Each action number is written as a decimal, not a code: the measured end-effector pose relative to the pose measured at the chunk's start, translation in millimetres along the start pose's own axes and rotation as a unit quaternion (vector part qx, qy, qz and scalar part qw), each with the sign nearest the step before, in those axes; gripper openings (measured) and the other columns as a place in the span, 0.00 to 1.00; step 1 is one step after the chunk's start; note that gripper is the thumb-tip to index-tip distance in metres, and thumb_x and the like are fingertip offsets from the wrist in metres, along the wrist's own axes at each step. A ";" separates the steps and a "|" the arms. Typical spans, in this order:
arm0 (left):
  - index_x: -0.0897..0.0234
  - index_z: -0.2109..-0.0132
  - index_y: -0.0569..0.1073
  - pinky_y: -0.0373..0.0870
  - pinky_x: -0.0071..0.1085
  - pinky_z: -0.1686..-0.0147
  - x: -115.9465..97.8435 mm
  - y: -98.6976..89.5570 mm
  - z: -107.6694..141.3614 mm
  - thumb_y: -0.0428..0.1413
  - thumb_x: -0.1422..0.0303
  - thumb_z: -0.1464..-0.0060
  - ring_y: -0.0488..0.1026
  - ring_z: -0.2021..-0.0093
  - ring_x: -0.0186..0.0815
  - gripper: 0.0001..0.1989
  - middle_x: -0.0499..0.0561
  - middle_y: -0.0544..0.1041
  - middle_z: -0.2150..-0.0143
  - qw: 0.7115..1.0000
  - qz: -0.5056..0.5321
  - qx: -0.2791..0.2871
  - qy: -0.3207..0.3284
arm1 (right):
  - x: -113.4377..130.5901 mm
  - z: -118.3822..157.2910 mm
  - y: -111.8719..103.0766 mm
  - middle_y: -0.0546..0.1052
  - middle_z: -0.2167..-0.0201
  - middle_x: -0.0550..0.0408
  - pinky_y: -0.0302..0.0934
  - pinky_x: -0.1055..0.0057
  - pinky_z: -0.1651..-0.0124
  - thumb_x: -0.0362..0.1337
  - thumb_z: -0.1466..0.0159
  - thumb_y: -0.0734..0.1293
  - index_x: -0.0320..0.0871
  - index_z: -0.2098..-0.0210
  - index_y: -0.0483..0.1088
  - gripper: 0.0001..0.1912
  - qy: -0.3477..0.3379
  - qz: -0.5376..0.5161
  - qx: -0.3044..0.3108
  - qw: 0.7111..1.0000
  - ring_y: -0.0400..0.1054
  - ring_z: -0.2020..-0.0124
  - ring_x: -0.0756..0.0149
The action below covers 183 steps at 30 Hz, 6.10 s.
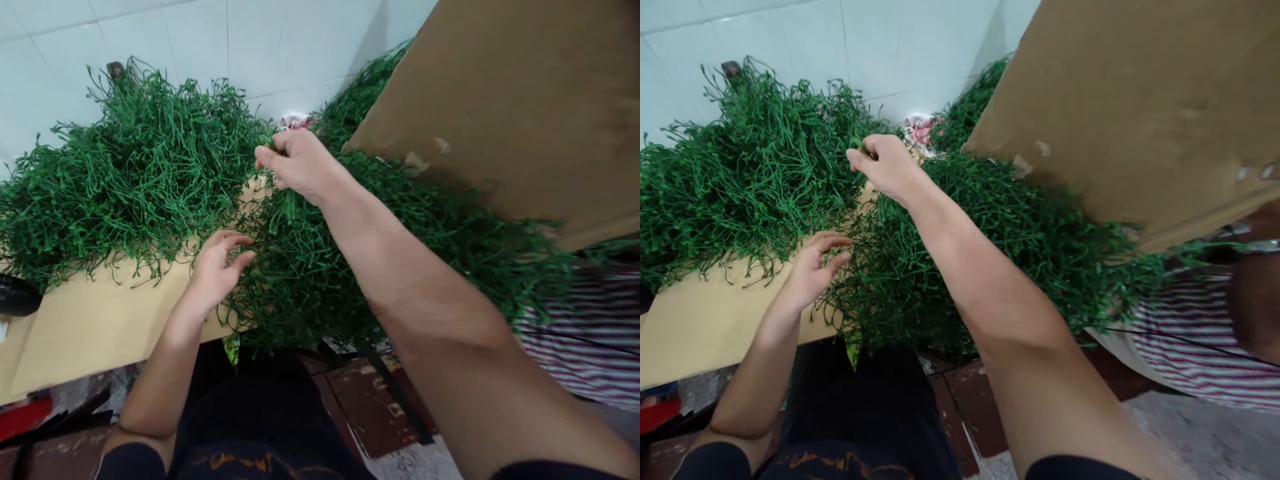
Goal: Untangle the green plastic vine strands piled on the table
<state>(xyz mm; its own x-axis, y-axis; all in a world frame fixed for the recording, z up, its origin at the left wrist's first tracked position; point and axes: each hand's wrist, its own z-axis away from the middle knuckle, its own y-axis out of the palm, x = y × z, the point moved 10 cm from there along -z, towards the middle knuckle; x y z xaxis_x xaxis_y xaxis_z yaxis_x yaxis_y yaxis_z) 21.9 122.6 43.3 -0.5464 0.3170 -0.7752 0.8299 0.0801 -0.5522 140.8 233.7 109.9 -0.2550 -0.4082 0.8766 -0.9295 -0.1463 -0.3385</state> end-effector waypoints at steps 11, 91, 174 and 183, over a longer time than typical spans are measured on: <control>0.65 0.53 0.68 0.69 0.30 0.59 3.0 -3.9 -24.5 0.60 0.53 0.55 0.72 0.57 0.35 0.26 0.54 0.75 0.58 0.961 0.271 -0.041 -0.034 | 20.6 32.5 74.5 0.62 0.84 0.62 0.55 0.79 0.75 0.52 0.35 0.54 0.39 0.76 0.65 0.25 0.059 -0.321 0.129 0.936 0.57 0.81 0.79; 0.67 0.51 0.72 0.65 0.43 0.49 -3.3 97.3 12.7 0.51 0.61 0.46 0.70 0.50 0.45 0.19 0.60 0.75 0.53 0.977 -0.089 0.194 -0.002 | -11.7 42.2 5.3 0.47 0.85 0.67 0.37 0.79 0.85 0.51 0.39 0.62 0.43 0.76 0.58 0.19 0.092 -0.212 0.054 0.971 0.39 0.85 0.81; 0.66 0.74 0.69 0.49 0.18 0.87 92.3 -41.9 41.9 0.66 0.64 0.64 0.48 0.86 0.19 0.15 0.38 0.53 0.85 0.853 0.465 -0.088 -0.219 | 38.7 131.0 138.0 0.69 0.65 0.47 0.52 0.72 0.70 0.44 0.33 0.54 0.37 0.64 0.68 0.18 -0.193 0.332 0.136 0.913 0.62 0.70 0.67; 0.65 0.73 0.64 0.53 0.19 0.83 71.7 -46.2 30.9 0.62 0.67 0.55 0.57 0.81 0.22 0.12 0.41 0.61 0.79 0.895 0.391 -0.127 -0.170 | 20.3 130.0 143.3 0.73 0.70 0.49 0.46 0.70 0.69 0.46 0.32 0.49 0.39 0.62 0.68 0.23 -0.094 0.304 0.191 0.929 0.64 0.70 0.65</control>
<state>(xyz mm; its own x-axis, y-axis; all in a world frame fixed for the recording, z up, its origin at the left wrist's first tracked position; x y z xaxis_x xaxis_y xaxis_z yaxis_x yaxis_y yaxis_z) -59.1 112.5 3.7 0.2470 0.0678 -0.9666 0.9488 0.1856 0.2554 37.0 87.4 34.7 -0.6173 -0.6649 0.4206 -0.4577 -0.1312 -0.8794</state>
